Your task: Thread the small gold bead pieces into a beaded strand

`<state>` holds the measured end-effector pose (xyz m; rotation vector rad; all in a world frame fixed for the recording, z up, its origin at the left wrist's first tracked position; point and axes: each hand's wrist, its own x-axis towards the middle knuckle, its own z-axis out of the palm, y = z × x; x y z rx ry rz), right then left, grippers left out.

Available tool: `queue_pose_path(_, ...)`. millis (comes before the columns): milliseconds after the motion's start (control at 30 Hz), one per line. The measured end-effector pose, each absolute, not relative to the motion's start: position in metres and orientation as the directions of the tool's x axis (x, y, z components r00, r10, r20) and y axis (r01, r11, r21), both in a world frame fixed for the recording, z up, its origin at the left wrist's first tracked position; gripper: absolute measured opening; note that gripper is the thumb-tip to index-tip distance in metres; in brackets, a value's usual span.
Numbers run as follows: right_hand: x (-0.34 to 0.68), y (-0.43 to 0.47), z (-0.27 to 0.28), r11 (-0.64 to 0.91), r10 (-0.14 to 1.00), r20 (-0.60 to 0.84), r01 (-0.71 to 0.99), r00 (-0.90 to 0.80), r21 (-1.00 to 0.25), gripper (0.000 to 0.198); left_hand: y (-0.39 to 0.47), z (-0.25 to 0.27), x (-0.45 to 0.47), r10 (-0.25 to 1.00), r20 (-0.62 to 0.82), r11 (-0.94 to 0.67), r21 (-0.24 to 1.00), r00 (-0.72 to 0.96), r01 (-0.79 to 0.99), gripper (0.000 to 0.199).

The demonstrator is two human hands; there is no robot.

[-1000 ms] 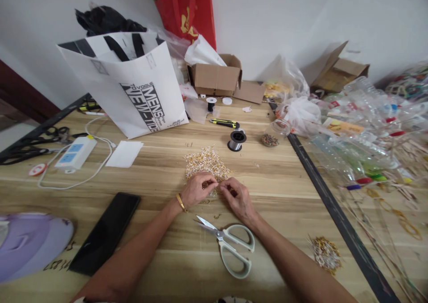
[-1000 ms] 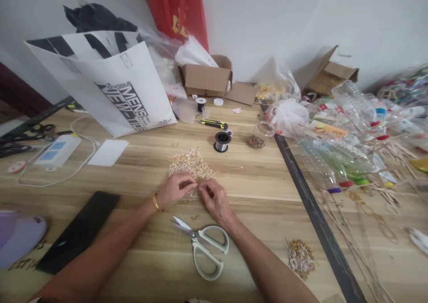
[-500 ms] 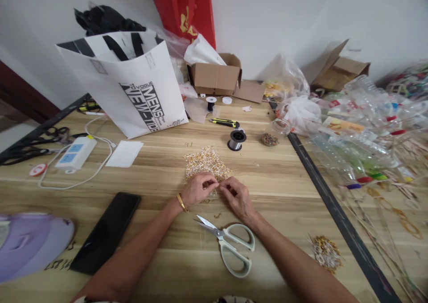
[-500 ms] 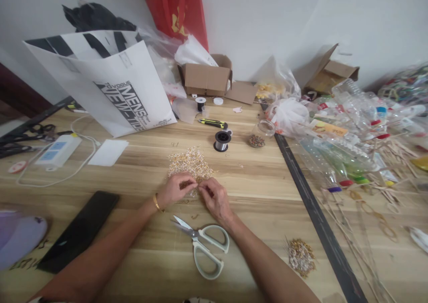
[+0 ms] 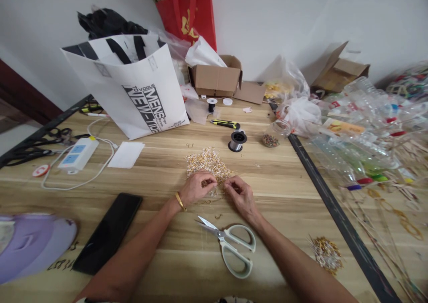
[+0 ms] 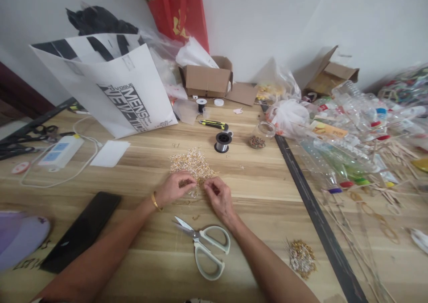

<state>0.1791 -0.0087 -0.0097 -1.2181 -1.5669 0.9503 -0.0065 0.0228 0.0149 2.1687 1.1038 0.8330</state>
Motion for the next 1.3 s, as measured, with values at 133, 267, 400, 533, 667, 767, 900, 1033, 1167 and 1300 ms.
queue_pose_path(133,0.179,-0.007,-0.008,0.146,0.988,0.130,0.225,-0.084,-0.963,0.018,0.026,0.015,-0.009,0.817,0.264,-0.535,0.679,0.513,0.503,0.004)
queue_pose_path(267,0.178,-0.003,-0.006,0.093,0.992,0.072,0.205,-0.104,-0.974,0.020,0.025,0.016,-0.006,0.783,0.254,-0.577,0.639,0.568,0.509,0.006)
queue_pose_path(400,0.177,0.000,-0.006,0.057,0.992,0.036,0.184,-0.119,-0.981,0.021,0.022,0.018,-0.004,0.754,0.224,-0.610,0.585,0.617,0.534,0.005)
queue_pose_path(533,0.177,-0.004,-0.006,0.072,0.992,0.050,0.201,-0.113,-0.977,0.021,0.020,0.020,-0.004,0.729,0.189,-0.642,0.521,0.658,0.562,0.007)
queue_pose_path(667,0.181,-0.013,-0.007,0.144,0.987,0.117,0.290,-0.110,-0.946,0.017,0.020,0.018,-0.004,0.707,0.163,-0.668,0.473,0.689,0.574,0.008)
queue_pose_path(767,0.184,-0.019,-0.009,0.179,0.983,0.155,0.338,-0.098,-0.924,0.016,0.020,0.017,-0.004,0.686,0.145,-0.690,0.443,0.713,0.573,0.006)
queue_pose_path(900,0.187,-0.019,-0.012,0.179,0.984,0.161,0.332,-0.079,-0.926,0.016,0.018,0.018,-0.004,0.682,0.124,-0.693,0.423,0.720,0.584,0.008)
queue_pose_path(1033,0.189,-0.017,-0.015,0.199,0.979,0.175,0.341,-0.101,-0.919,0.015,0.016,0.019,-0.002,0.679,0.126,-0.701,0.406,0.723,0.587,0.010)
queue_pose_path(1167,0.190,-0.017,-0.017,0.214,0.976,0.190,0.336,-0.103,-0.917,0.014,0.016,0.020,0.000,0.675,0.128,-0.709,0.385,0.727,0.591,0.011)
queue_pose_path(1300,0.191,-0.017,-0.017,0.222,0.974,0.196,0.331,-0.109,-0.917,0.014,0.015,0.020,0.001,0.669,0.136,-0.717,0.379,0.731,0.585,0.012)
